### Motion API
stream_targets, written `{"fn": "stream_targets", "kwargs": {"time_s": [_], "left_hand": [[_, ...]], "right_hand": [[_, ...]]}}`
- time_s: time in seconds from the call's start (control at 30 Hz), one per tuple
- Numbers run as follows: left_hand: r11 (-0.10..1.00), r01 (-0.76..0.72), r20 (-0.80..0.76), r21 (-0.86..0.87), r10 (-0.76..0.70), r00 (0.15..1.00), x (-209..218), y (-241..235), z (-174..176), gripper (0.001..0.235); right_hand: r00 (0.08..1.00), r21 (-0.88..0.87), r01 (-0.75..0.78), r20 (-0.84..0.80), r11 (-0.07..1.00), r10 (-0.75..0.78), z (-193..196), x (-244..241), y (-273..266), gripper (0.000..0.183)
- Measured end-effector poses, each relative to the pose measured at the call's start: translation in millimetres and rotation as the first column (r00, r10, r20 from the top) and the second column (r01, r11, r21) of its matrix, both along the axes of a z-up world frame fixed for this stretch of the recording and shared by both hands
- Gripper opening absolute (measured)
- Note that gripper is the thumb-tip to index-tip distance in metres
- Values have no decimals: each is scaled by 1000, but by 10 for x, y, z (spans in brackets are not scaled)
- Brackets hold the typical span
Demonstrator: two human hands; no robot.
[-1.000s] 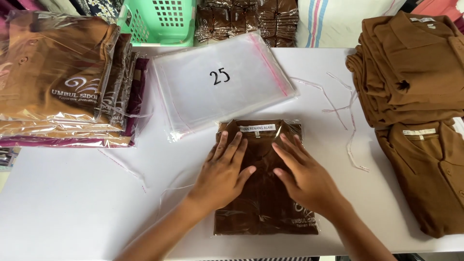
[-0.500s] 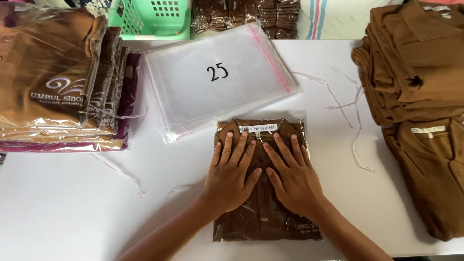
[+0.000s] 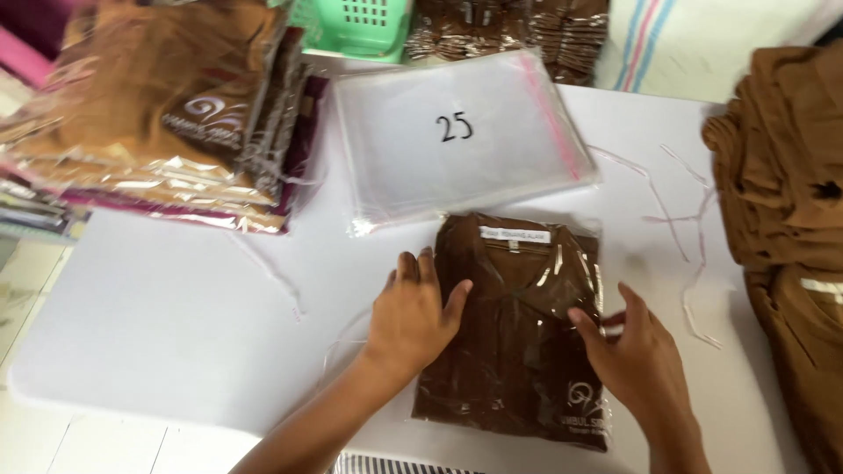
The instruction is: Packing folded brown shirts into clear plastic sleeves at a packaging station.
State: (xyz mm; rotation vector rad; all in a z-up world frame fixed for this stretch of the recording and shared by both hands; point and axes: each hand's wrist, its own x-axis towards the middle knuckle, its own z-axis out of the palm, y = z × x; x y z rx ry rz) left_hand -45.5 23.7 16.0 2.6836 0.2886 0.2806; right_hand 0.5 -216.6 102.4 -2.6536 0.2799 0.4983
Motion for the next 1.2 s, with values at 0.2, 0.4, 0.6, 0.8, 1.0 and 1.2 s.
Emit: {"fn": "stream_targets", "kwargs": {"time_s": [0.2,0.4,0.6,0.8,1.0,1.2], "left_hand": [[946,-23,-140,-322,-24,990,118,-49,-650,91],[817,-11,-152,-576,-94,984,-198,66,143,49],[818,-170,-341,-549,-34,939,-742,671,821,106],[896,-226,-87,-382,209,974,-1297,1680,777,49],[791,-564,-288,-238,497,818,-1662,2394,841,50],[758,-623,-245,-193,577,779,-1610,3174,329,34]], "right_hand": [[998,193,55,-48,980,-47,-188,68,-38,61],[986,586,79,75,806,-151,-437,6,-105,58],[991,753,135,-90,644,-102,-282,-195,510,66],[972,911,204,-232,358,36,-589,-493,1521,73],[895,902,313,-386,299,226,-540,-957,2543,76],[845,915,260,-370,310,385,-617,-1003,3234,49]]}}
